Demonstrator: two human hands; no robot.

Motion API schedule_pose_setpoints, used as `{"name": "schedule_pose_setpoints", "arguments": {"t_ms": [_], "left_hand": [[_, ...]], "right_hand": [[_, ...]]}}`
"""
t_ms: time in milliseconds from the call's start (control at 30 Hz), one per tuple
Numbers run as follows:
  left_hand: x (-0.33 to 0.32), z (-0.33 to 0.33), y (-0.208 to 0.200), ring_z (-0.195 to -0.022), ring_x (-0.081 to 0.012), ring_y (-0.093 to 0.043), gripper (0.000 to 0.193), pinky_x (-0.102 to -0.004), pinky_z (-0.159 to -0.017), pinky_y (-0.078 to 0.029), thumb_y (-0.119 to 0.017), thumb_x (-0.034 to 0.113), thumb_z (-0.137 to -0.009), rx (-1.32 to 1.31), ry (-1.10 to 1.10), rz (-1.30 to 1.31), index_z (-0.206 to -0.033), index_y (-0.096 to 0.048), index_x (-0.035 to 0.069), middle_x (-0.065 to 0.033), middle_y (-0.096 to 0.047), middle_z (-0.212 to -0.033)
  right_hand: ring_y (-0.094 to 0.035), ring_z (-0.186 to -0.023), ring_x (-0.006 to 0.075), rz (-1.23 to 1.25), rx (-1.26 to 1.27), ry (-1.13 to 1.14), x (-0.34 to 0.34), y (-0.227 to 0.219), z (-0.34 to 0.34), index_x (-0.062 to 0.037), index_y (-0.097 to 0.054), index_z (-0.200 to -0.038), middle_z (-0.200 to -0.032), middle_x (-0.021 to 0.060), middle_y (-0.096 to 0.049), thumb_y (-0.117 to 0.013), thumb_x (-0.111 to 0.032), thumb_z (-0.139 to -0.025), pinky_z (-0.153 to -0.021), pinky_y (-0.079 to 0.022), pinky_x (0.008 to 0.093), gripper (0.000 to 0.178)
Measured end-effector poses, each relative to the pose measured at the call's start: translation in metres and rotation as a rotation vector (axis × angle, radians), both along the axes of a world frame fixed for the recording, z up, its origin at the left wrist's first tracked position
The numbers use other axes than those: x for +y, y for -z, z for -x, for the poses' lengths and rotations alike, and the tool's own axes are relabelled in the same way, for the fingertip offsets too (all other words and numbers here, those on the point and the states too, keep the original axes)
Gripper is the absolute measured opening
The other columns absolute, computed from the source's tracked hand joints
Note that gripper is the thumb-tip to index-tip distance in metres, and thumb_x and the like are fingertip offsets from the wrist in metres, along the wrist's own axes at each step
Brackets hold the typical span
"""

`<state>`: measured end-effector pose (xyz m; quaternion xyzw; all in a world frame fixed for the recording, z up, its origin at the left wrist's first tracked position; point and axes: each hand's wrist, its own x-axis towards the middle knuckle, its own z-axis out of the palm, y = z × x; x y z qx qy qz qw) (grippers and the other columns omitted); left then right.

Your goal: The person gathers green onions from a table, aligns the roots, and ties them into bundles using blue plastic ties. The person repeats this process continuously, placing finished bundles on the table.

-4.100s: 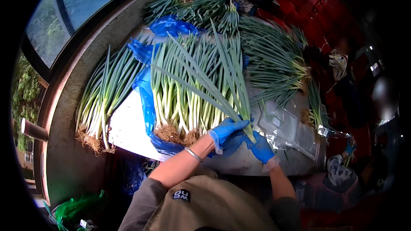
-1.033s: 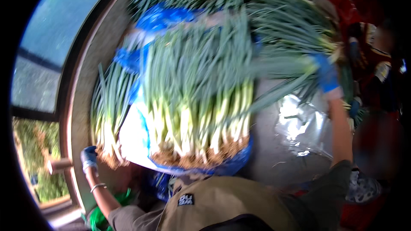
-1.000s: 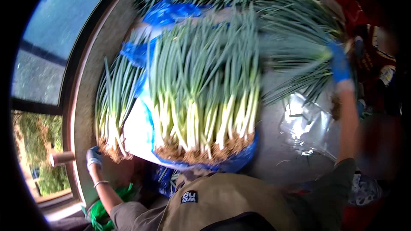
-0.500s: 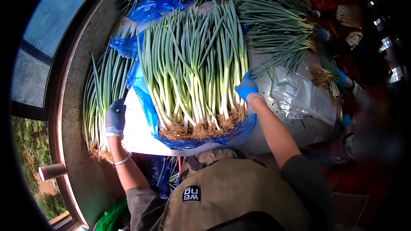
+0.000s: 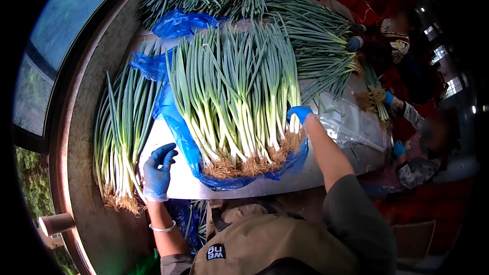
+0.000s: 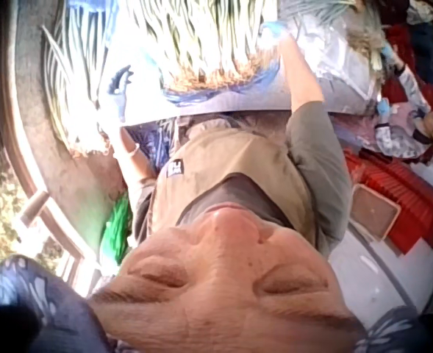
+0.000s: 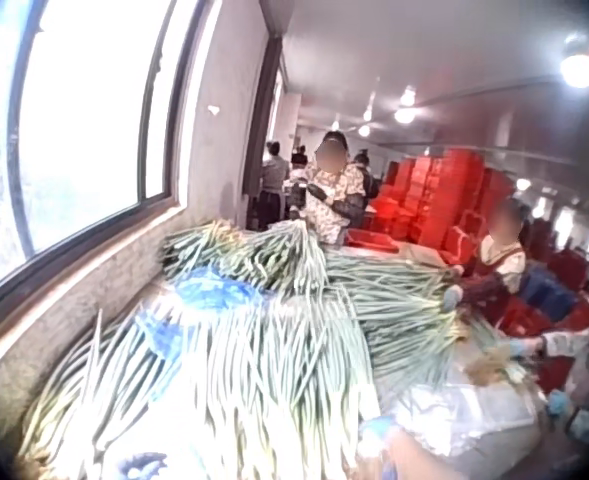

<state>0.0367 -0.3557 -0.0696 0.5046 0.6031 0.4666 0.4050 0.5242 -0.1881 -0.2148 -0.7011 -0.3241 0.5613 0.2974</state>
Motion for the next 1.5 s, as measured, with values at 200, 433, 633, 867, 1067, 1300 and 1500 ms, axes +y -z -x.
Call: {"name": "schedule_pose_setpoints", "arguments": {"t_ms": [200,433,633,867,1067,1300,1500], "left_hand": [[0.0,0.007,-0.005,-0.082,-0.0139,-0.062,0.02,-0.0238,-0.068,-0.049,-0.053,0.001,-0.089,-0.154,0.068,-0.031,-0.107,-0.06,-0.003,-0.0087,-0.066,-0.092],[0.005,-0.066,-0.006,-0.082,-0.0144,-0.062,0.029,-0.0266,-0.075,-0.049,-0.062,0.005,-0.084,0.07,0.384,0.051,-0.113,-0.06,0.003,-0.0096,-0.066,-0.094],[0.01,-0.117,-0.017,-0.086,-0.0241,-0.065,0.035,-0.0319,-0.076,-0.05,-0.062,0.018,-0.084,0.399,0.513,0.057,-0.116,-0.058,0.006,-0.0148,-0.066,-0.099],[0.034,-0.2,-0.033,-0.091,-0.0176,-0.064,0.031,-0.0285,-0.08,-0.049,-0.058,0.016,-0.088,0.216,0.686,-0.098,-0.116,-0.058,0.002,-0.0111,-0.066,-0.104],[0.053,-0.241,-0.083,-0.09,-0.0135,-0.061,0.027,-0.0263,-0.081,-0.05,-0.051,0.011,-0.092,-0.53,0.579,-0.077,-0.114,-0.057,-0.004,-0.0107,-0.065,-0.098],[0.075,-0.228,-0.065,-0.071,-0.0095,-0.059,0.02,-0.022,-0.066,-0.049,-0.058,0.011,-0.088,-0.765,0.16,-0.062,-0.106,-0.062,0.002,-0.0059,-0.066,-0.086],[0.07,-0.237,-0.069,-0.083,-0.0102,-0.06,0.02,-0.0214,-0.068,-0.048,-0.057,0.007,-0.088,-0.391,0.027,-0.399,-0.107,-0.061,0.002,-0.0058,-0.065,-0.098]], "right_hand": [[-0.06,-0.067,0.017,-0.138,0.094,-0.055,-0.013,-0.097,-0.012,0.003,-0.065,-0.092,-0.076,0.0086,-0.064,-0.069,-0.011,-0.073,-0.062,-0.049,0.0277,0.023],[-0.061,-0.068,0.0158,-0.081,0.052,-0.008,-0.074,-0.195,-0.07,0.0039,-0.063,-0.096,-0.077,0.0092,-0.063,-0.066,-0.009,-0.075,-0.063,-0.051,0.0262,0.025],[-0.059,-0.065,0.0145,-0.224,0.014,-0.068,-0.135,-0.278,-0.101,0.0068,-0.059,-0.104,-0.081,0.0095,-0.063,-0.066,-0.007,-0.074,-0.062,-0.051,0.0252,0.034],[-0.059,-0.083,0.0169,-0.474,0.246,-0.161,-0.145,-0.321,-0.083,0.0054,-0.047,-0.123,-0.108,0.0141,-0.058,-0.066,-0.011,-0.07,-0.072,-0.052,0.0271,0.058],[-0.06,-0.09,0.0204,-0.55,0.357,-0.268,-0.106,-0.275,-0.031,0.0006,-0.042,-0.13,-0.118,0.0169,-0.056,-0.063,-0.007,-0.071,-0.076,-0.052,0.0305,0.063],[-0.06,-0.089,0.0202,-0.431,0.561,-0.373,-0.099,-0.248,0.033,-0.0005,-0.037,-0.134,-0.115,0.0173,-0.057,-0.059,-0.005,-0.071,-0.075,-0.053,0.0314,0.067],[-0.06,-0.084,0.0201,-0.351,0.588,-0.413,-0.099,-0.222,0.043,0.0002,-0.036,-0.135,-0.113,0.017,-0.057,-0.061,-0.007,-0.071,-0.072,-0.053,0.0306,0.069]]}}
